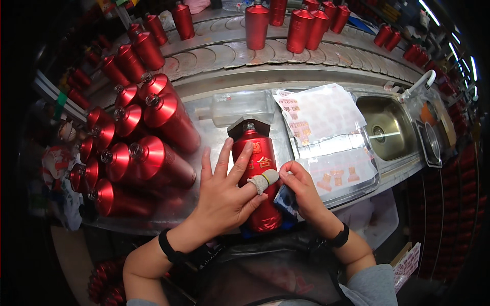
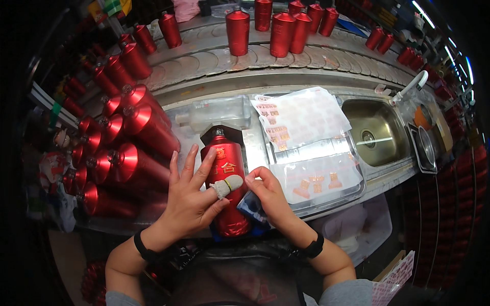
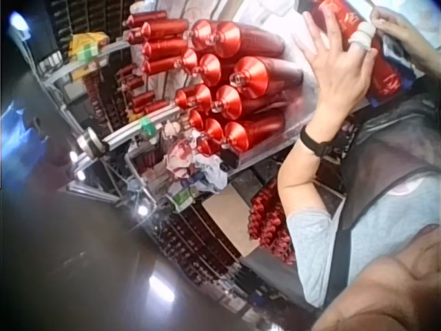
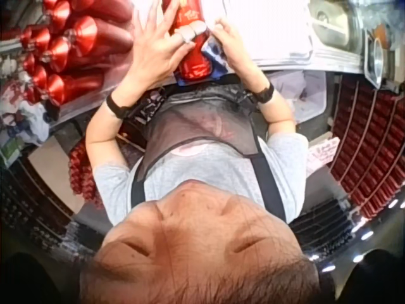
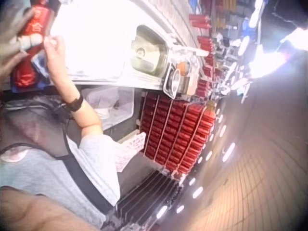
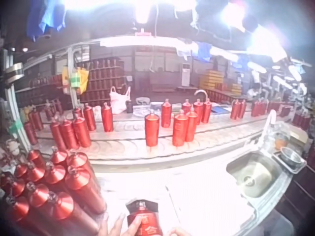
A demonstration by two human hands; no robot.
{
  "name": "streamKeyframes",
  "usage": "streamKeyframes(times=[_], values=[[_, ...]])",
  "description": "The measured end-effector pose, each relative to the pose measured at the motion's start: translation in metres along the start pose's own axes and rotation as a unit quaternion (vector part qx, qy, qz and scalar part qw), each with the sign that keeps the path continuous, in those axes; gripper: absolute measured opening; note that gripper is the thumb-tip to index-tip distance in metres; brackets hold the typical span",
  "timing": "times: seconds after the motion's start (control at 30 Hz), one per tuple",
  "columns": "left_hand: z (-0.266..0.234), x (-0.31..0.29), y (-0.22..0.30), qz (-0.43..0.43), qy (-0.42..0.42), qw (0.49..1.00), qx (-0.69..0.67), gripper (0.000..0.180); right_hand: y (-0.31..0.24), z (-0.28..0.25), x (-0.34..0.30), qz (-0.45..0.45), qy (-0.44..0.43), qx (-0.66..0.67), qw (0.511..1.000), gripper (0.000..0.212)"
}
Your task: Applying labels and wiping down red metal liquor bottles on a production line.
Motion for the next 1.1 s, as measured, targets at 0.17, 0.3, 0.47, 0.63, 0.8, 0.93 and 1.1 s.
streamKeyframes(times=[0.17, 0.3, 0.47, 0.63, 0.8, 0.93, 1.1], values=[[0.0, 0.014, 0.017, 0.016, 0.051, 0.998, -0.014, 0.023, -0.002, -0.011, -0.007, 0.012, 0.015, 0.03, 0.999, 0.009], [0.006, 0.014, 0.02, -0.005, 0.014, 1.0, -0.008, 0.027, 0.003, -0.038, -0.013, -0.007, 0.056, 0.024, 0.998, 0.013], [0.006, -0.003, 0.016, -0.065, 0.038, 0.997, -0.027, 0.029, -0.012, -0.015, 0.001, -0.067, 0.024, 0.015, 0.997, 0.032], [0.009, -0.009, 0.011, -0.061, 0.026, 0.998, -0.022, 0.032, -0.019, -0.011, -0.007, -0.087, 0.031, -0.018, 0.996, 0.033], [0.019, -0.031, -0.004, -0.074, 0.039, 0.996, -0.033, 0.039, 0.002, -0.011, 0.0, -0.074, 0.023, -0.002, 0.997, 0.031], [0.024, -0.05, -0.01, -0.074, 0.069, 0.993, -0.053, 0.048, 0.004, -0.008, 0.002, -0.086, 0.024, -0.014, 0.996, 0.03], [0.032, -0.063, -0.015, -0.065, 0.071, 0.991, -0.096, 0.053, 0.006, -0.003, 0.001, -0.083, 0.019, 0.007, 0.996, 0.029]])
Point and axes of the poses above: each hand's wrist, its own x-axis towards the middle knuckle, its own z-axis out of the palm, y = z × x, the point moved 6 cm from there along x, towards the middle knuckle, and after that the axes turned 8 degrees about -x, right-handed, at the moved point
